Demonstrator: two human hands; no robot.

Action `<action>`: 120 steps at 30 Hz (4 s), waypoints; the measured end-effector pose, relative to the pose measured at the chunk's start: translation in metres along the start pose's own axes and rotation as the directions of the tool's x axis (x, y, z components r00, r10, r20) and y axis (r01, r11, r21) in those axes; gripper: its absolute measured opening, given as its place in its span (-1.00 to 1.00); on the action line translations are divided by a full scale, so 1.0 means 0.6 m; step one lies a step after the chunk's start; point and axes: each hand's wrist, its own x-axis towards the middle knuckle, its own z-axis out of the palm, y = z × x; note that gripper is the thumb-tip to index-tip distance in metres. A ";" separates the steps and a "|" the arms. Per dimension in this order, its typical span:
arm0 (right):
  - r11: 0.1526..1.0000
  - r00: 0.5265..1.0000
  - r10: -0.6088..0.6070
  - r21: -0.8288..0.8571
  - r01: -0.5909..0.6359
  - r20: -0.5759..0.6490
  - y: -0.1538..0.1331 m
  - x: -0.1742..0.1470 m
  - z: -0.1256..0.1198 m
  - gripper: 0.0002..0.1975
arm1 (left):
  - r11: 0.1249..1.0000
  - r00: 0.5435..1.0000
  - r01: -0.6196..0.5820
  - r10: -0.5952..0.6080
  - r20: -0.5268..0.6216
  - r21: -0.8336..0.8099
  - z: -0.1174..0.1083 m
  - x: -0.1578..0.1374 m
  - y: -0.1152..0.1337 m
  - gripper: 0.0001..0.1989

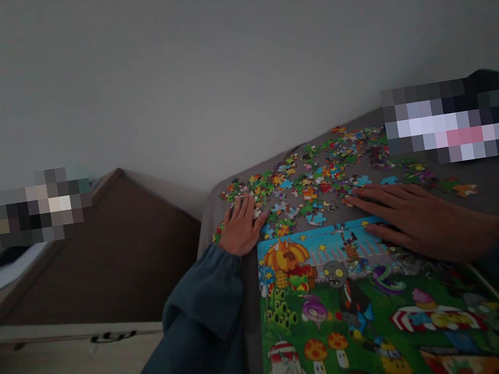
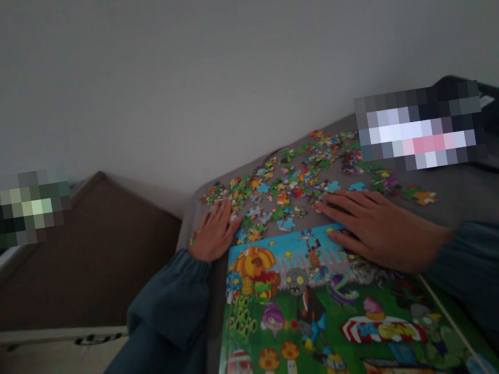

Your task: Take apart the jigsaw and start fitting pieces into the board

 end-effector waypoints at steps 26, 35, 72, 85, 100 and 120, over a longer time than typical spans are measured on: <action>0.998 0.994 0.041 0.049 -0.046 0.101 -0.001 0.004 -0.012 -0.42 | 0.966 0.968 0.249 -0.246 -0.050 0.064 -0.020 -0.034 -0.019 -0.30; 0.997 0.989 0.061 0.041 -0.067 0.136 -0.012 0.014 -0.028 -0.42 | 0.927 0.926 -0.374 0.375 -0.052 0.012 -0.029 -0.059 0.060 -0.35; 0.991 0.989 -0.025 0.131 0.006 0.144 -0.013 0.017 -0.026 -0.45 | 0.963 0.963 -0.265 0.267 0.046 -0.050 -0.005 0.029 -0.008 -0.26; 0.969 0.940 -0.114 0.244 0.034 0.322 -0.025 0.038 -0.048 -0.51 | 0.911 0.920 -0.392 0.383 -0.088 -0.131 0.014 0.026 0.014 -0.25; 0.981 0.876 0.189 -0.051 -0.186 0.443 -0.028 0.192 0.023 -0.26 | 0.891 0.907 -0.420 0.410 -0.094 -0.173 0.010 -0.035 0.031 -0.27; 0.999 0.880 0.029 0.008 -0.038 0.474 -0.077 0.168 0.010 -0.29 | 0.840 0.851 -0.514 0.476 -0.220 -0.172 0.023 0.004 0.020 -0.35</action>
